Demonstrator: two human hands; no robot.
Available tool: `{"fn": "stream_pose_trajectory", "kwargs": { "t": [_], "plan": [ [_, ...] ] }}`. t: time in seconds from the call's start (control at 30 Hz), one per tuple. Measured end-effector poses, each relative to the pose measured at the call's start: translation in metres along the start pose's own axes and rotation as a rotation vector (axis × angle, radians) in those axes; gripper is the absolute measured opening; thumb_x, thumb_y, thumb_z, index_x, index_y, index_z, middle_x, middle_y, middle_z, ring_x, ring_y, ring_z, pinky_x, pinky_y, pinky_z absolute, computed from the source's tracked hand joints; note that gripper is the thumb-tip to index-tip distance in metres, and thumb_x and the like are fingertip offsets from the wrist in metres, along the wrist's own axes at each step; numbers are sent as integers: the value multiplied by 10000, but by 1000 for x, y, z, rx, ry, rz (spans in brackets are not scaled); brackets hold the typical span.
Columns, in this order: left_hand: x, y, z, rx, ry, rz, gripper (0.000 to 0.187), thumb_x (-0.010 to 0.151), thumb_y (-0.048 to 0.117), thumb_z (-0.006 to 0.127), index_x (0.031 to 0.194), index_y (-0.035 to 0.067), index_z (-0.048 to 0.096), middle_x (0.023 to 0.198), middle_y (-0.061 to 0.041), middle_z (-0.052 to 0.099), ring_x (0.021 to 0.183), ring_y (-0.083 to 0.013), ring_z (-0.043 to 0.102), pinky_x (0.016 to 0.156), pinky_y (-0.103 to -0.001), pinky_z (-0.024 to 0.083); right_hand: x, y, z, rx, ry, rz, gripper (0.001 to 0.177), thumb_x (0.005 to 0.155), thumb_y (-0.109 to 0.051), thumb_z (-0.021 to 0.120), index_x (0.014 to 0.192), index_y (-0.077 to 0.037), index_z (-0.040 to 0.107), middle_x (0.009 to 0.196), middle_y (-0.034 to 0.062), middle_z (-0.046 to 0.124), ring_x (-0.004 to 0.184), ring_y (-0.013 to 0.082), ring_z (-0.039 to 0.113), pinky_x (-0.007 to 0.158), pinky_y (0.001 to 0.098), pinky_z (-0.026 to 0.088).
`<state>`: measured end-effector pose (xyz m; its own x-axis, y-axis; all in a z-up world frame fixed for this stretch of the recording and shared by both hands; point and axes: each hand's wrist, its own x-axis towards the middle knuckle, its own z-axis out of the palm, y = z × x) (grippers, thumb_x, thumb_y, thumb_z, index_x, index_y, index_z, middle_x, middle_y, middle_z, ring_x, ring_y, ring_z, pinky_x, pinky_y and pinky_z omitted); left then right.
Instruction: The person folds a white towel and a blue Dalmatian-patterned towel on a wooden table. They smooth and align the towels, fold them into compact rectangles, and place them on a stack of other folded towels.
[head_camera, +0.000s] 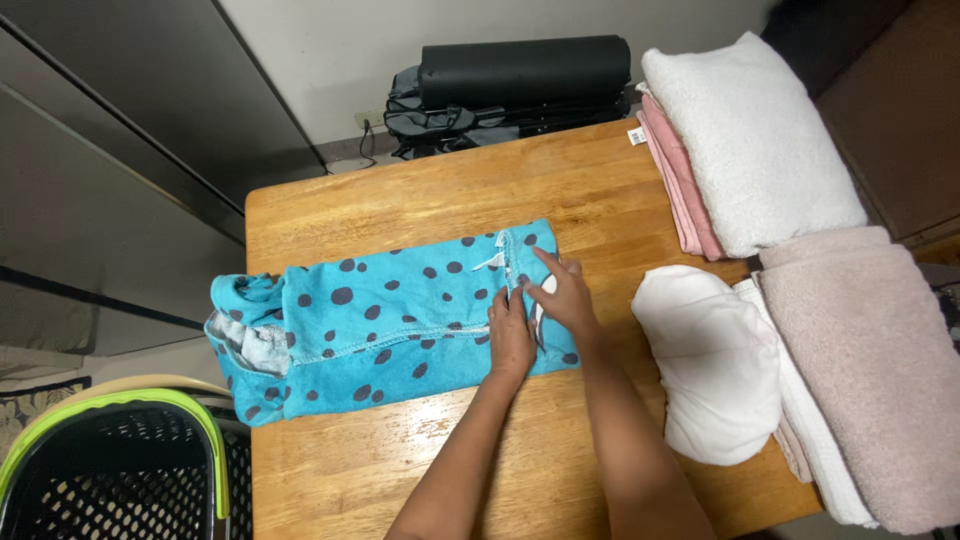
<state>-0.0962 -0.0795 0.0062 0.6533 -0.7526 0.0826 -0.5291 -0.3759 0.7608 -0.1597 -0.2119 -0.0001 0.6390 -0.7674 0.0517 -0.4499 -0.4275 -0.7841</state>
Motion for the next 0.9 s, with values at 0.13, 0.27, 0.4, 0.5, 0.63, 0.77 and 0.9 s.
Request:
{"fn": "stream_pose_trajectory", "kwargs": {
  "t": [0.13, 0.27, 0.4, 0.5, 0.63, 0.77, 0.9],
  "plan": [
    [-6, 7, 11, 98, 81, 24, 596, 837, -3, 694, 1406, 48, 521, 1410, -269, 455, 1214, -466, 486, 1001, -496, 470, -3, -10, -16, 120, -85, -17, 833, 696, -211, 825, 1468, -250, 514, 1147, 212, 643, 1054, 364, 676, 859, 437, 552],
    [-2, -6, 25, -28, 0, 40, 567, 883, -35, 596, 1441, 42, 527, 1245, -243, 550, 1072, -455, 585, 900, -505, 512, -10, -36, -8, -229, 73, 93, 721, 767, -214, 815, 1443, -284, 575, 1151, 250, 606, 1048, 431, 641, 853, 478, 543],
    [11, -41, 25, -164, 15, 145, 596, 825, -7, 624, 1416, 62, 579, 1069, -222, 646, 950, -415, 660, 831, -439, 543, -17, -64, 11, -493, 161, 8, 676, 850, -123, 748, 1482, -293, 579, 1194, 231, 582, 1010, 414, 657, 809, 492, 562],
    [27, -62, 13, -900, -262, -270, 561, 938, 222, 533, 1494, 171, 481, 1070, -151, 671, 843, -301, 657, 722, -390, 549, -20, -90, 25, -632, 142, 10, 687, 880, -95, 738, 1506, -307, 553, 1157, 208, 579, 996, 386, 658, 794, 479, 566],
    [51, -78, -17, -1247, -516, -587, 593, 989, 531, 400, 1557, 380, 321, 988, -88, 645, 630, -202, 626, 533, -357, 540, -31, -118, 27, -580, 106, -32, 858, 709, -152, 855, 1471, -286, 484, 1136, 232, 565, 1000, 418, 620, 788, 518, 531],
    [62, -72, -14, -913, -476, -557, 596, 1029, 616, 388, 1581, 399, 336, 1053, -121, 641, 590, -199, 613, 501, -404, 551, -38, -115, 21, -413, 65, 23, 1049, 635, -54, 851, 1554, -250, 385, 1196, 216, 601, 1115, 411, 603, 894, 493, 520],
    [57, -68, -28, 285, -87, 54, 395, 1082, 496, 544, 1453, 363, 518, 1169, -80, 721, 976, -311, 731, 883, -516, 607, -30, -85, -2, -222, 119, 19, 1027, 668, 33, 785, 1584, -160, 360, 1288, 231, 612, 1174, 404, 601, 953, 459, 520]
  ]
}}
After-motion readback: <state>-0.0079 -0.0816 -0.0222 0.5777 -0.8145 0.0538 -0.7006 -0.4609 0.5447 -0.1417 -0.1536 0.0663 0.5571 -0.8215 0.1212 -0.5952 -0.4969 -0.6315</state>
